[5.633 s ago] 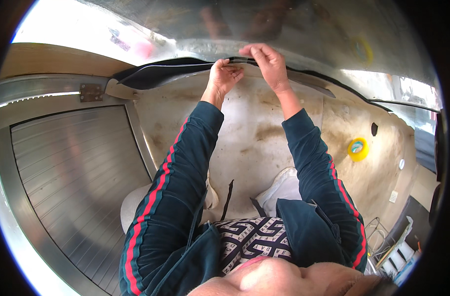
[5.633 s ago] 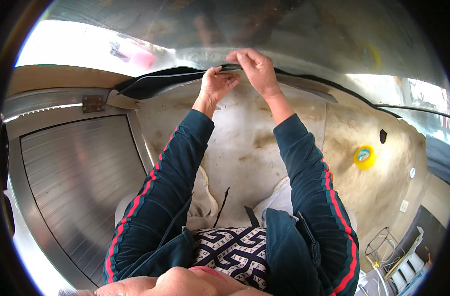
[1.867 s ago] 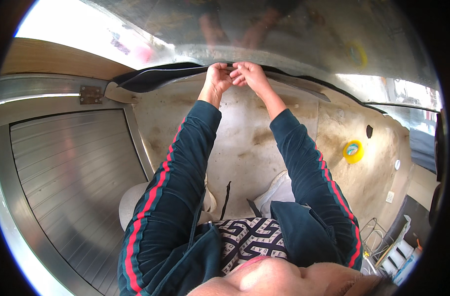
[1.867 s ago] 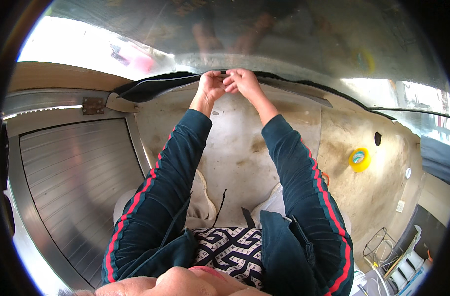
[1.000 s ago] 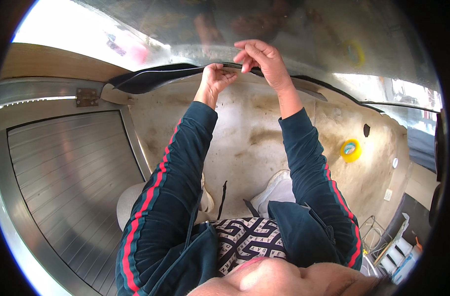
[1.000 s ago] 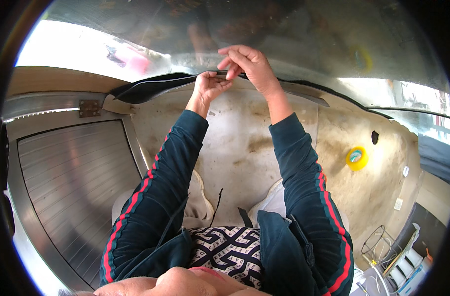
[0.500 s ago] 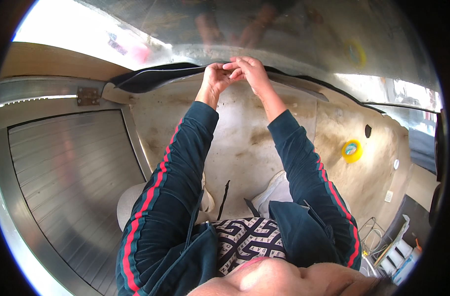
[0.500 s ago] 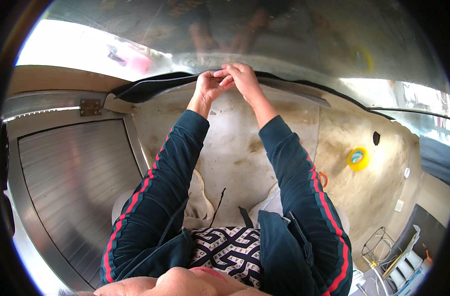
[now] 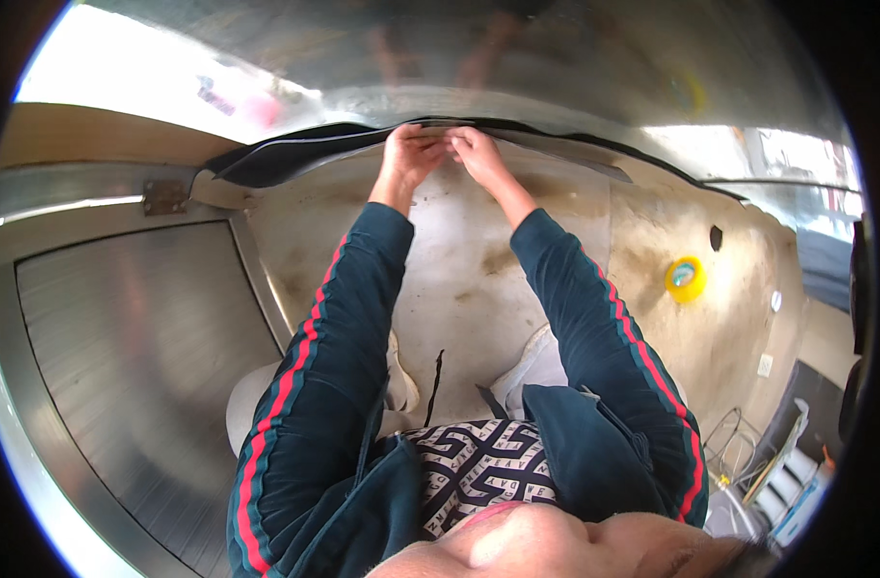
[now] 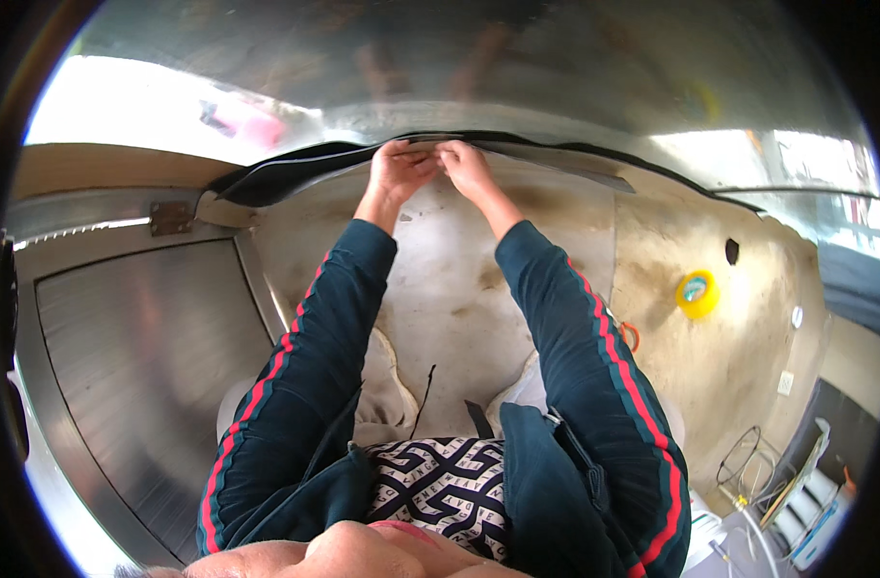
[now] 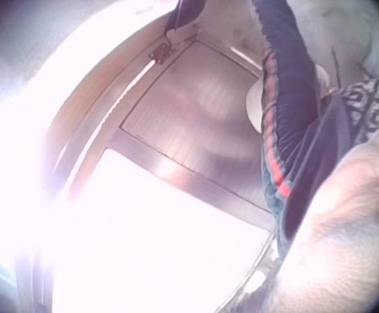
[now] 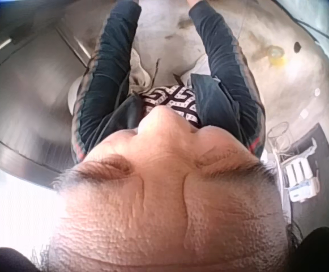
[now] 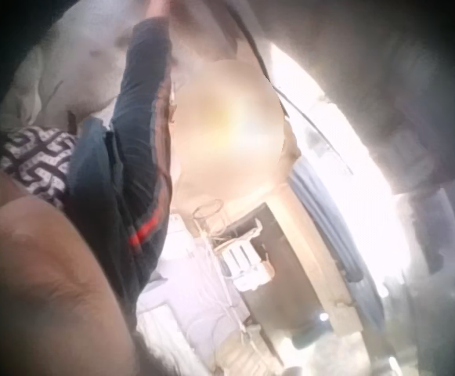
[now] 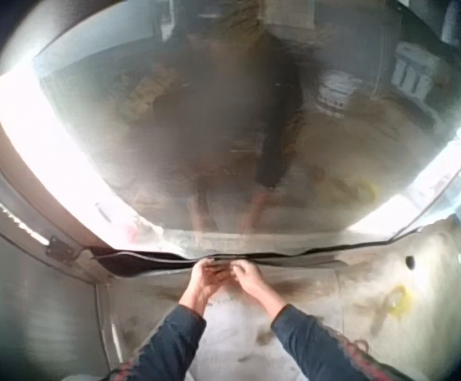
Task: The person works on a window frame, repeatedly peeling and reapplying a clear strip along the edge, wiping the area with a tissue, and securing the strip with yellow tape. The person briefly walks away to retrieve a tissue before returning to continue the repair.
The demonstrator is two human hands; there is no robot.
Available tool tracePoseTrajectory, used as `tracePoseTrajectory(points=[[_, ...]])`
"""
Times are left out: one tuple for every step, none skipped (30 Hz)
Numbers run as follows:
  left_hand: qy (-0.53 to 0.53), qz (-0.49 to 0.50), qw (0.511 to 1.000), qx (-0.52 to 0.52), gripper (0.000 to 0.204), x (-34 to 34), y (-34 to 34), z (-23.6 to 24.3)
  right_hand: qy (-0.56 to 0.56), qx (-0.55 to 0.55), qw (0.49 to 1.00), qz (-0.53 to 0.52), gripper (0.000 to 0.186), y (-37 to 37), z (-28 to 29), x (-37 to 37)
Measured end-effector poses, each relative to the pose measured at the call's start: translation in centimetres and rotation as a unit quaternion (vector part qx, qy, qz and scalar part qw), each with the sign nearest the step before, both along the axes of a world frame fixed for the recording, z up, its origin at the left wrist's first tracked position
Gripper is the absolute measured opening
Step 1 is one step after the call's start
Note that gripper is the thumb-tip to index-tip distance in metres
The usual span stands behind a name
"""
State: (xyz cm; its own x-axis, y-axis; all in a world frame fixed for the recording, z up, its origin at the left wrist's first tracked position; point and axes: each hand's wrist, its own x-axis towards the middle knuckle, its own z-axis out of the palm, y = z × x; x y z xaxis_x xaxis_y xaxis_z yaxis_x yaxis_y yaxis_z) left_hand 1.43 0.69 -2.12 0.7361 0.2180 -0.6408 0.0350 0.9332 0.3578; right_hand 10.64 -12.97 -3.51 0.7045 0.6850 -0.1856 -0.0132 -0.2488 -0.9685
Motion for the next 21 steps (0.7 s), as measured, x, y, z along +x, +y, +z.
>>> tracePoseTrajectory(points=[[-0.007,-0.007,1.0,0.011,0.056,-0.2,-0.1,-0.1,0.014,-0.008,1.0,-0.003,0.025,0.1,0.3,0.5],[0.002,-0.012,1.0,0.023,0.057,-0.2,0.0,-0.3,-0.054,-0.073,0.994,0.068,0.028,0.0,0.9,1.3],[0.003,-0.002,1.0,0.026,0.058,-0.3,0.0,-0.4,-0.007,-0.077,0.987,0.143,0.032,-0.6,1.9,1.8],[0.004,0.005,1.0,0.025,0.06,-0.2,-0.1,-0.5,0.067,-0.123,0.97,0.197,0.035,-1.6,3.0,2.3],[-0.001,0.024,1.0,0.006,0.061,0.0,-0.1,-0.7,0.021,-0.141,0.948,0.284,0.039,-2.6,4.4,3.1],[-0.002,0.041,0.999,-0.014,0.062,0.1,-0.3,-1.0,-0.009,-0.166,0.915,0.368,0.042,-4.0,5.9,4.0],[0.001,0.05,0.999,-0.015,0.063,0.2,-0.4,-1.2,-0.023,-0.202,0.885,0.419,0.045,-6.0,7.5,5.2],[0.005,0.06,0.998,-0.018,0.063,0.4,-0.6,-1.4,-0.026,-0.208,0.866,0.454,0.044,-8.1,9.1,6.8],[0.008,0.086,0.996,-0.035,0.065,0.6,-0.9,-1.7,-0.048,-0.221,0.861,0.456,0.044,-10.9,10.9,8.7],[0.011,0.114,0.992,-0.048,0.066,0.9,-1.1,-1.8,-0.054,-0.229,0.867,0.439,0.044,-14.0,12.6,10.5],[0.009,0.114,0.992,-0.061,0.07,1.0,-1.2,-1.9,-0.182,-0.259,0.852,0.417,0.04,-17.5,14.2,12.0],[0.015,0.118,0.99,-0.075,0.075,1.0,-1.1,-1.8,-0.204,-0.287,0.861,0.368,0.038,-21.3,15.5,13.2],[0.001,0.107,0.992,-0.07,0.083,1.0,-1.1,-1.6,-0.247,-0.305,0.864,0.314,0.035,-25.6,16.9,14.3],[0.008,0.104,0.991,-0.081,0.087,1.0,-1.0,-1.4,-0.27,-0.34,0.868,0.243,0.031,-30.0,17.7,15.0],[0.01,0.098,0.992,-0.081,0.087,1.1,-0.8,-1.1,-0.298,-0.371,0.863,0.171,0.028,-34.5,18.2,15.4],[0.02,0.097,0.992,-0.084,0.086,1.0,-0.7,-0.8,-0.252,-0.368,0.893,0.067,0.024,-39.0,17.9,14.9],[0.011,0.085,0.993,-0.077,0.086,0.9,-0.5,-0.4,-0.225,-0.334,0.915,-0.032,0.02,-43.3,17.1,13.9],[0.017,0.085,0.993,-0.08,0.085,0.9,-0.5,-0.1,-0.19,-0.354,0.91,-0.101,0.018,-47.3,15.6,12.3],[0.035,0.086,0.992,-0.089,0.086,1.0,-0.3,0.2,-0.167,-0.341,0.911,-0.163,0.015,-50.6,13.6,10.2],[0.057,0.091,0.99,-0.089,0.087,1.3,-0.1,0.5,-0.111,-0.348,0.905,-0.217,0.013,-53.2,11.1,8.0],[0.042,0.08,0.993,-0.08,0.087,1.3,-0.3,0.6,-0.169,-0.375,0.88,-0.239,0.013,-55.4,8.8,4.9]])
